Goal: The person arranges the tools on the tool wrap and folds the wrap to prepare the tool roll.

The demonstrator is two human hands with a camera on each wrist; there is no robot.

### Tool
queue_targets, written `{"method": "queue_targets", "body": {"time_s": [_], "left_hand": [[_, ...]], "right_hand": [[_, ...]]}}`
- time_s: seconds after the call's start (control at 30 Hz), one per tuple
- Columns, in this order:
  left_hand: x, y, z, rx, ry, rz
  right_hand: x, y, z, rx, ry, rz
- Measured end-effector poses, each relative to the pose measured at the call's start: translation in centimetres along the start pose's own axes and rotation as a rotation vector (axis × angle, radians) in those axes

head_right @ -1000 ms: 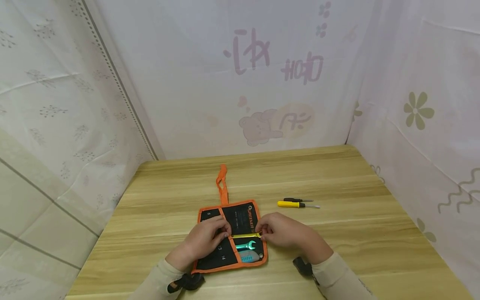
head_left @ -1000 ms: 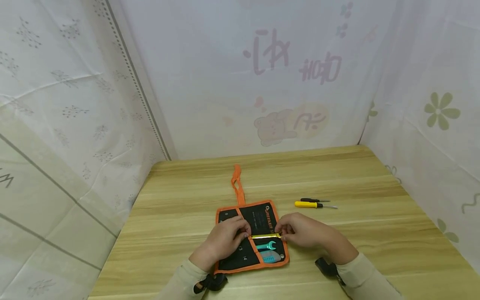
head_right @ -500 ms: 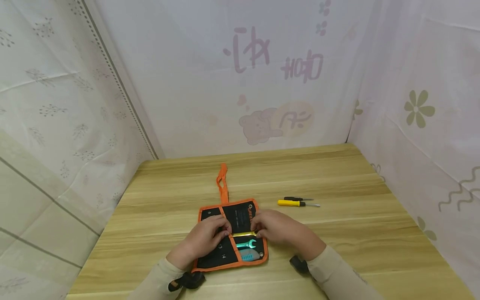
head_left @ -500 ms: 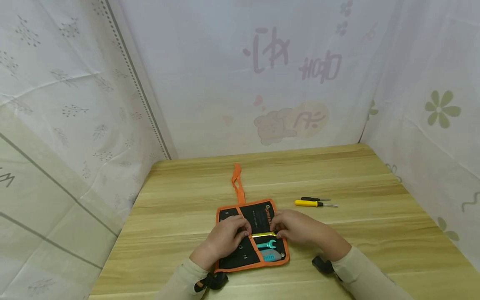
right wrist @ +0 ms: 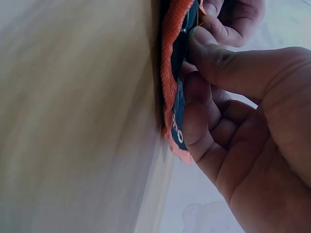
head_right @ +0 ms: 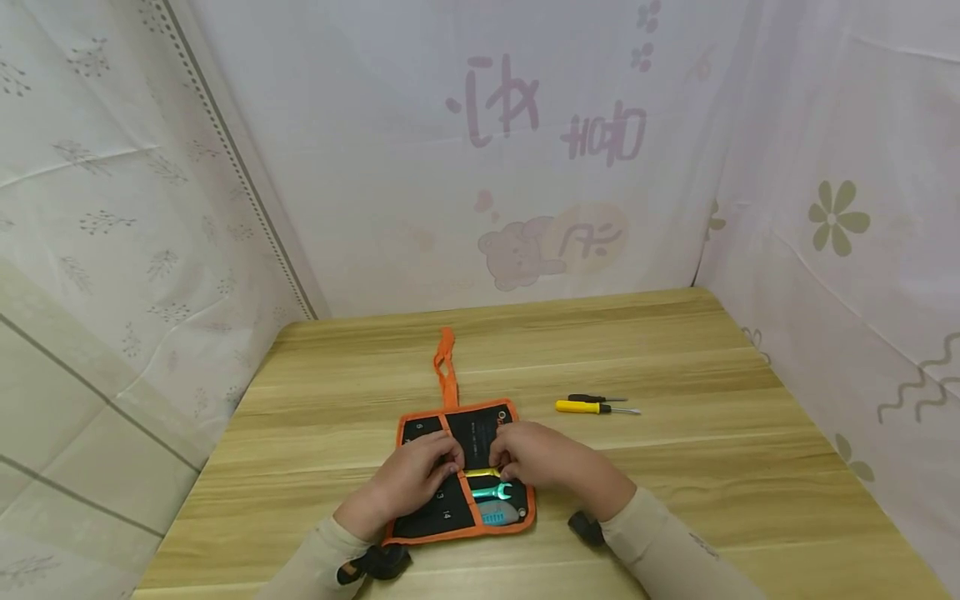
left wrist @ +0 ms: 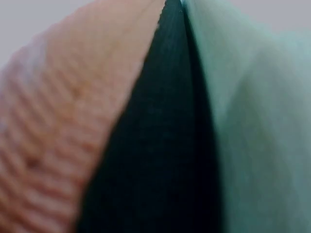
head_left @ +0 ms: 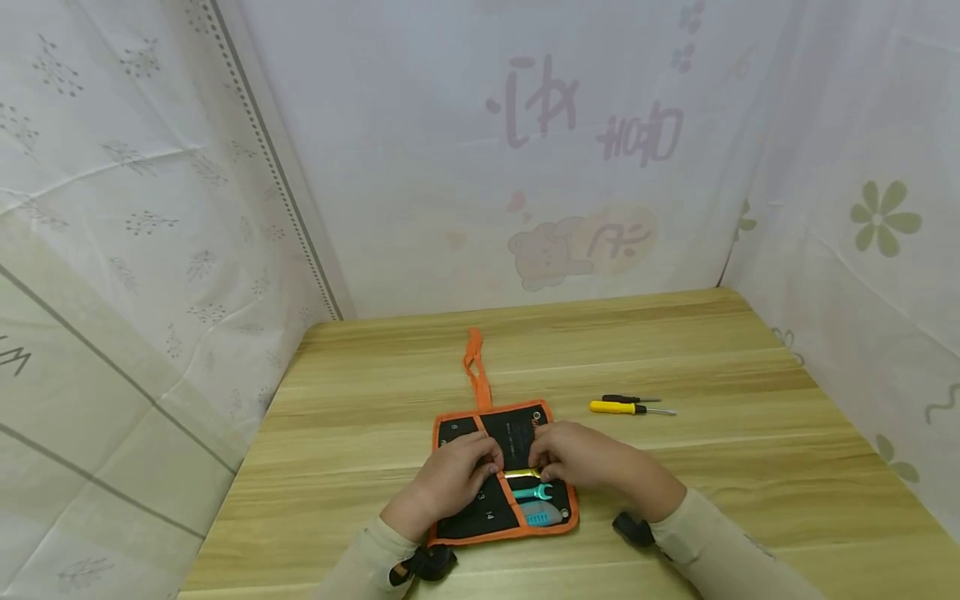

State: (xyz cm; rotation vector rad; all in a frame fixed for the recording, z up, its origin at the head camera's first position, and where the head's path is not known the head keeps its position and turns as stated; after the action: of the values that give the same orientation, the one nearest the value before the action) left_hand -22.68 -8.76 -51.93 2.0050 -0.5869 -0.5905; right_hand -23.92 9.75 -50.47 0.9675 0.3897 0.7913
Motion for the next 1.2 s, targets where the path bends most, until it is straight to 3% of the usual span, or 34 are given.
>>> {"method": "queue_targets", "body": {"time_s": [0.8, 1.0, 1.2], "left_hand": [[0.0, 0.1, 0.1, 0.007, 0.014, -0.006], [0.1, 0.2, 0.2, 0.038, 0.027, -0.006], [0.1, 0.6, 0.5, 0.044, 0.029, -0.021]], "right_hand": [[-0.3, -0.6, -0.1, 0.007, 0.018, 0.012], [0.3, -0.2, -1.0, -0.050, -0.037, 0.007], [1.3, 1.1, -2.4, -0.107, -0.087, -0.058]]}}
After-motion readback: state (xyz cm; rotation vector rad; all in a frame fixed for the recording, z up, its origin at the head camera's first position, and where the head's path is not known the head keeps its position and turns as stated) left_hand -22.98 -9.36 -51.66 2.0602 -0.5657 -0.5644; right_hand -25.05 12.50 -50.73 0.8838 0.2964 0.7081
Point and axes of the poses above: each hand's wrist, its own x-axis away from the middle knuckle, its own y-axis out of the back of the hand, z = x × y, the point moved 6 cm from there along -x, towards the middle knuckle
